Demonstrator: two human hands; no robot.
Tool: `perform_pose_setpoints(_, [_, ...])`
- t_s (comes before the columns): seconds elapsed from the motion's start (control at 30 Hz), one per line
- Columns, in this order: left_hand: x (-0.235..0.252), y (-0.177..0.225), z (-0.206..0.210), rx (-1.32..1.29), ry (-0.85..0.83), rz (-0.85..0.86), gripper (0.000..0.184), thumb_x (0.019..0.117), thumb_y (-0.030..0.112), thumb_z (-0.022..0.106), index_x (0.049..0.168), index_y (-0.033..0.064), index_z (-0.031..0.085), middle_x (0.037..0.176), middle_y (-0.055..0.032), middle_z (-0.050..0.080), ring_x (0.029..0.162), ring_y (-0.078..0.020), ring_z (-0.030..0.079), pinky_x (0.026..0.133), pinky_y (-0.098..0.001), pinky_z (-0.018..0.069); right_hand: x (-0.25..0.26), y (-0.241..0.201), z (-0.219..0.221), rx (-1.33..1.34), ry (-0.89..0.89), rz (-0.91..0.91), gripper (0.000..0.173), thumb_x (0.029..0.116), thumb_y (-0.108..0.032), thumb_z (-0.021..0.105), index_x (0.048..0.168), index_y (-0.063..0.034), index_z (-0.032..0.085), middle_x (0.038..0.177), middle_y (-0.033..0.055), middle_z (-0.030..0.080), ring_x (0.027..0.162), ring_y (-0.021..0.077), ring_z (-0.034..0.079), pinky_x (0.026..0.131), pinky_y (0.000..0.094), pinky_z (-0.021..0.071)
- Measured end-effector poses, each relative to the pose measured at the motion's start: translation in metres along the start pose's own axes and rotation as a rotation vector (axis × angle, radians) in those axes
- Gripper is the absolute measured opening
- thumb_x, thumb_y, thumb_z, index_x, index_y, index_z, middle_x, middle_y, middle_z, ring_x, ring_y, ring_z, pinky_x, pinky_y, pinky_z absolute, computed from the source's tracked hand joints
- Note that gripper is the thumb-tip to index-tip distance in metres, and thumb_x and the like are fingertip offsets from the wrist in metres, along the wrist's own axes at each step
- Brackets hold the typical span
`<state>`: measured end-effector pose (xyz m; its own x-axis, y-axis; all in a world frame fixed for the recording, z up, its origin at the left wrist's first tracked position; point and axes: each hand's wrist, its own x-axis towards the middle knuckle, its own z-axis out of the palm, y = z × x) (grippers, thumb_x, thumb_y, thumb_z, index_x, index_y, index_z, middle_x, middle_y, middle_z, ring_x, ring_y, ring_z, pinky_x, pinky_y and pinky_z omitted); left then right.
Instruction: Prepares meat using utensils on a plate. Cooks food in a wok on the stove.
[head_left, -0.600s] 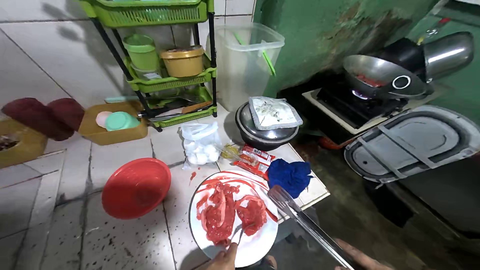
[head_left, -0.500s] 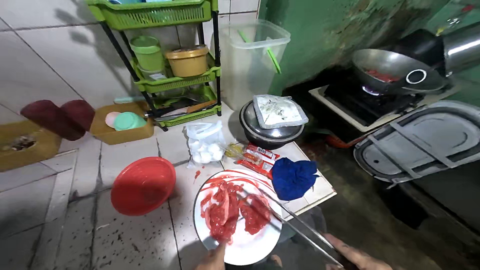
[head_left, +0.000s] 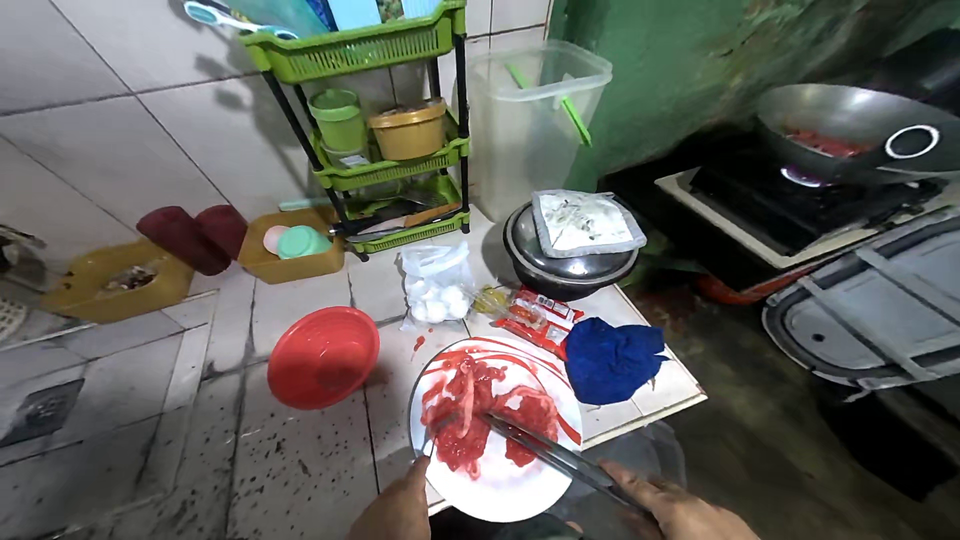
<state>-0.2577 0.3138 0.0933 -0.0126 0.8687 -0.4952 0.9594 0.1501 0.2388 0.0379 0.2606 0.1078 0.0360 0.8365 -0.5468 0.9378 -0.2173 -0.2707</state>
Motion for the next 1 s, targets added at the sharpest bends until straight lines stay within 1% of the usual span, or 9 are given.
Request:
perform_pose_setpoints(0.1, [-0.007, -0.006, 0.002, -0.079, 0.073, 0.066, 0.041, 0.1093, 0.016, 0.039, 0.146, 0.0097, 0.058, 0.110, -0.0227, 0.074, 0.100, -0.0424, 0.072, 0.086, -0.0593, 0.0553, 0.002, 0.009, -0.004, 0.167, -0.081, 0.004, 0.056, 0.1048, -0.038, 0.057, 0.158, -0.0241, 0.045, 0.129, 0.0225, 0.068, 0.115, 0.0455, 0.066, 0.097, 0.0686, 0.0485])
perform_pose_setpoints(0.17, [-0.015, -0.013, 0.007, -0.132, 0.115, 0.133, 0.040, 0.1088, 0.016, 0.041, 0.143, 0.0067, 0.060, 0.106, -0.0235, 0.074, 0.096, -0.0431, 0.073, 0.083, -0.0606, 0.0562, 0.003, 0.010, -0.002, 0.356, -0.104, -0.011, 0.057, 0.1045, -0.037, 0.059, 0.157, -0.0173, 0.046, 0.126, 0.0214, 0.070, 0.112, 0.0396, 0.068, 0.098, 0.0633, 0.0502])
perform_pose_setpoints(0.23, [-0.019, -0.016, 0.015, -0.187, 0.174, 0.197, 0.038, 0.1070, 0.015, 0.044, 0.138, 0.0048, 0.064, 0.100, -0.0233, 0.075, 0.088, -0.0429, 0.073, 0.078, -0.0617, 0.0570, 0.006, 0.006, -0.003, 0.553, -0.168, -0.003, 0.055, 0.1055, -0.033, 0.058, 0.155, -0.0126, 0.045, 0.116, 0.0180, 0.070, 0.094, 0.0281, 0.070, 0.087, 0.0504, 0.0562])
perform_pose_setpoints(0.3, [-0.017, -0.015, 0.020, -0.201, 0.230, 0.211, 0.037, 0.1065, 0.014, 0.046, 0.136, 0.0052, 0.065, 0.097, -0.0225, 0.075, 0.084, -0.0421, 0.074, 0.074, -0.0605, 0.0576, 0.014, 0.007, 0.001, 0.730, -0.261, 0.023, 0.050, 0.1071, -0.030, 0.054, 0.153, -0.0130, 0.045, 0.095, 0.0078, 0.066, 0.069, 0.0141, 0.059, 0.062, 0.0336, 0.0517])
perform_pose_setpoints(0.4, [-0.009, -0.012, 0.014, -0.194, 0.270, 0.165, 0.038, 0.1072, 0.013, 0.045, 0.139, 0.0052, 0.064, 0.102, -0.0235, 0.075, 0.089, -0.0434, 0.074, 0.078, -0.0607, 0.0576, 0.023, 0.010, 0.006, 0.871, -0.364, 0.017, 0.046, 0.1079, -0.029, 0.050, 0.150, -0.0116, 0.046, 0.081, -0.0003, 0.060, 0.059, 0.0083, 0.055, 0.053, 0.0260, 0.0486])
perform_pose_setpoints(0.67, [0.002, -0.017, -0.008, -0.084, 0.053, 0.014, 0.041, 0.1111, 0.021, 0.039, 0.146, 0.0147, 0.059, 0.114, -0.0191, 0.074, 0.105, -0.0387, 0.072, 0.089, -0.0575, 0.0551, 0.026, -0.005, 0.009, 0.783, -0.387, 0.067, 0.051, 0.1080, -0.035, 0.051, 0.153, -0.0128, 0.042, 0.081, 0.0020, 0.060, 0.060, 0.0112, 0.056, 0.054, 0.0292, 0.0496])
perform_pose_setpoints(0.8, [0.004, -0.023, -0.002, -0.095, 0.027, 0.051, 0.040, 0.1107, 0.020, 0.040, 0.145, 0.0144, 0.060, 0.114, -0.0191, 0.074, 0.103, -0.0396, 0.072, 0.087, -0.0578, 0.0558, 0.032, -0.018, 0.007, 0.686, -0.376, 0.077, 0.047, 0.1073, -0.035, 0.053, 0.150, -0.0167, 0.045, 0.083, 0.0049, 0.060, 0.059, 0.0139, 0.056, 0.054, 0.0324, 0.0510])
perform_pose_setpoints(0.9, [0.005, -0.022, -0.002, -0.110, -0.050, 0.063, 0.041, 0.1114, 0.021, 0.037, 0.148, 0.0144, 0.056, 0.118, -0.0188, 0.073, 0.107, -0.0400, 0.071, 0.091, -0.0589, 0.0541, 0.037, -0.033, 0.004, 0.499, -0.312, 0.057, 0.048, 0.1072, -0.033, 0.055, 0.152, -0.0167, 0.046, 0.098, 0.0150, 0.066, 0.073, 0.0244, 0.062, 0.068, 0.0445, 0.0533])
perform_pose_setpoints(1.0, [0.008, -0.022, 0.002, -0.161, -0.067, 0.094, 0.042, 0.1112, 0.019, 0.037, 0.148, 0.0131, 0.055, 0.115, -0.0204, 0.073, 0.104, -0.0411, 0.071, 0.090, -0.0587, 0.0543, 0.041, -0.042, 0.006, 0.318, -0.199, 0.052, 0.050, 0.1071, -0.037, 0.055, 0.155, -0.0233, 0.047, 0.109, 0.0176, 0.070, 0.092, 0.0329, 0.068, 0.086, 0.0563, 0.0528])
